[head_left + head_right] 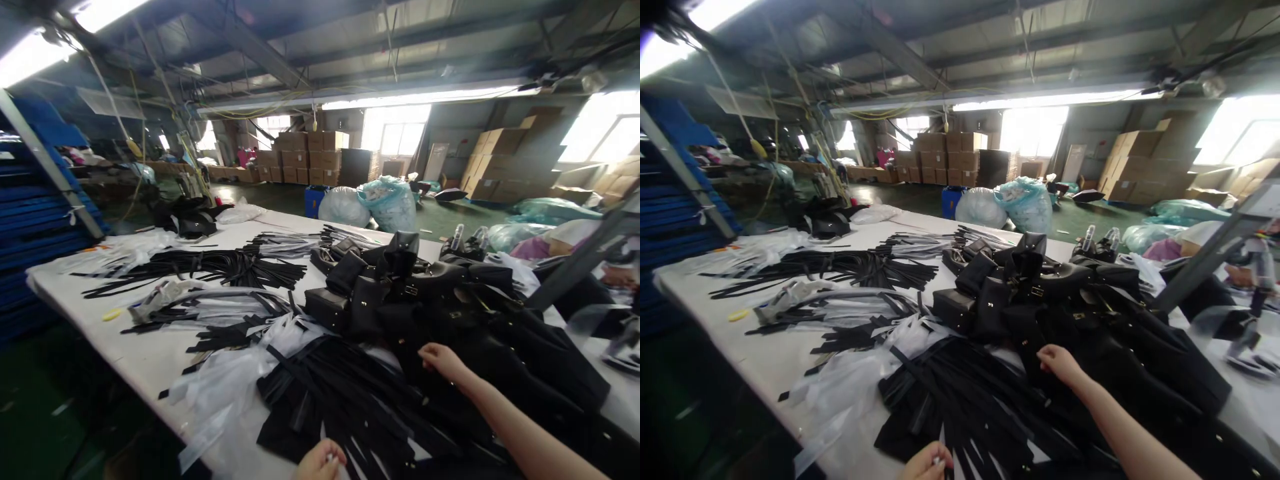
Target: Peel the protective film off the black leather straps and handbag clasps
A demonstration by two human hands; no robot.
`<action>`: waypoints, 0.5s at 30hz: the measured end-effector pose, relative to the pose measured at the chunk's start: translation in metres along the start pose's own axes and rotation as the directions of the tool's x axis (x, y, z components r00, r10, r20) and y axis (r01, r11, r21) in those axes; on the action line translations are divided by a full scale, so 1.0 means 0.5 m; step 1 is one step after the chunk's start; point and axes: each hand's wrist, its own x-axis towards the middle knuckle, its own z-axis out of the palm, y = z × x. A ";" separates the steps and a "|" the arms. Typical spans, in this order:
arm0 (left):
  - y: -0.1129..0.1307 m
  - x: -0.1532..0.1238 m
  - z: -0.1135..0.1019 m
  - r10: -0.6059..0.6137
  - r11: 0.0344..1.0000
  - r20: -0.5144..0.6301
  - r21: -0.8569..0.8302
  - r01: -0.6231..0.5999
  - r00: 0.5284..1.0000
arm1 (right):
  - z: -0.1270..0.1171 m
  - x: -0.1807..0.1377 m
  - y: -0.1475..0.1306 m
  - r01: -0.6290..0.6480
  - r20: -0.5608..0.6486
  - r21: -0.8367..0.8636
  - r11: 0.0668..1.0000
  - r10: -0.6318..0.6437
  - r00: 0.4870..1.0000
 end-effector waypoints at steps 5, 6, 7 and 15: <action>0.058 -0.045 0.044 -0.064 0.998 -0.070 -0.015 0.063 0.996 | 0.058 -0.140 0.182 -0.201 0.112 0.015 0.979 0.198 0.974; 0.067 -0.048 0.050 -0.078 0.997 -0.074 -0.026 0.076 0.994 | 0.050 -0.155 0.217 -0.246 0.103 0.009 0.969 0.244 0.964; 0.072 -0.049 0.055 -0.095 0.995 -0.074 -0.045 0.092 0.993 | 0.038 -0.168 0.253 -0.287 0.094 -0.001 0.958 0.285 0.954; 0.051 -0.058 0.090 -0.105 0.993 0.008 0.048 0.105 0.994 | -0.002 -0.273 0.389 -0.220 0.143 -0.251 0.943 0.261 0.955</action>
